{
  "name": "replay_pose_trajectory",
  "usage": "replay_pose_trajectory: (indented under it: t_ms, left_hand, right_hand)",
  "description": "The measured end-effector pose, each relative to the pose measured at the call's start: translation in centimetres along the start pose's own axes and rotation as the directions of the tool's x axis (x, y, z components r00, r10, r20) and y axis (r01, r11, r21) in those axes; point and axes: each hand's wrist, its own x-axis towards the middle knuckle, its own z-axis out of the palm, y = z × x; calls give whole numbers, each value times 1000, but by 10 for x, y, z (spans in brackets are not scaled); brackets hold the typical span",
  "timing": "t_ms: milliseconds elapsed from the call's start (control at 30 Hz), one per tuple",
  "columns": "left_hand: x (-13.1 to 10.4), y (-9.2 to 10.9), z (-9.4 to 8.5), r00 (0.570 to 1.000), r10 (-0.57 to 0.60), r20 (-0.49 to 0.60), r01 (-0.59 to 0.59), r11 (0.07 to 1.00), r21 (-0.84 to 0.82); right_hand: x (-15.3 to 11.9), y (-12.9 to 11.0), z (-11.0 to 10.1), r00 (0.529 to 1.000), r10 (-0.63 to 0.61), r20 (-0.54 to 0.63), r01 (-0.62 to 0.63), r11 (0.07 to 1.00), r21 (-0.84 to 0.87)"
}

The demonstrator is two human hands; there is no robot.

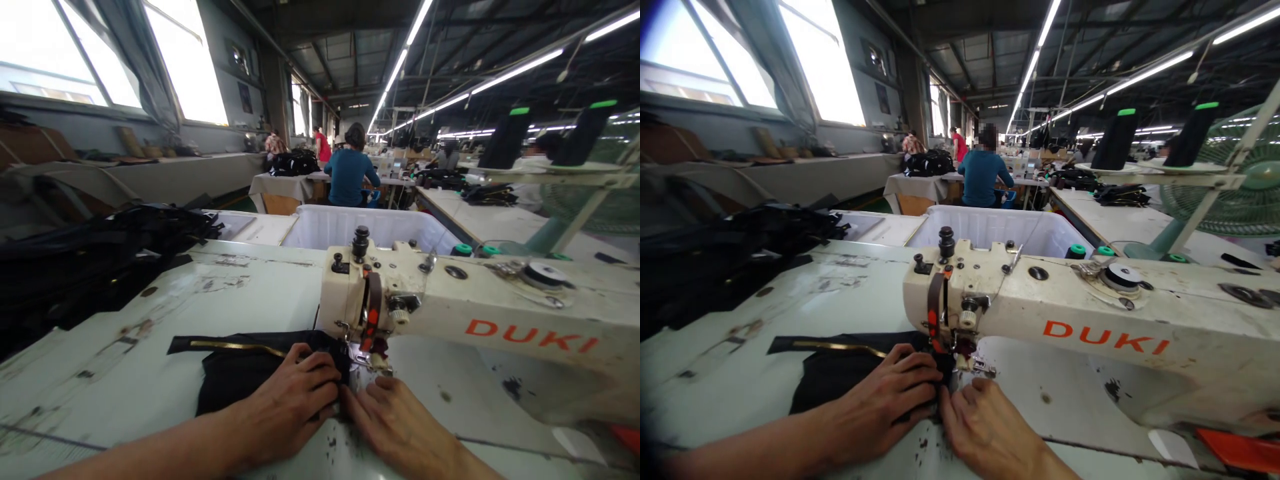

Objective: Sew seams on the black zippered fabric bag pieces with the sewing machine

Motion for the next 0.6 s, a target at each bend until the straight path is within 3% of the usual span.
replay_pose_trajectory:
  t_ms: [100, 233, 467, 600]
  left_hand:
    - [-1, 0, 4, 1000, -12, -19, 12, 1000, 4]
    - [0, -3, 6, 999, 4, -33, -3, 999, 38]
    - [4, -14, 11, 999, -16, -50, 18, 999, 47]
    - [6, -21, 12, 999, 13, -42, -13, 1000, -6]
  right_hand:
    - [-2, 3, 3, 1000, -8, 23, 7, 999, 36]
    - [1, 6, 14, 999, -12, -48, 13, 1000, 24]
    - [6, 7, 22, 981, 79, -176, -85, 996, -31]
    - [6, 9, 24, 981, 96, -167, -101, 995, -22]
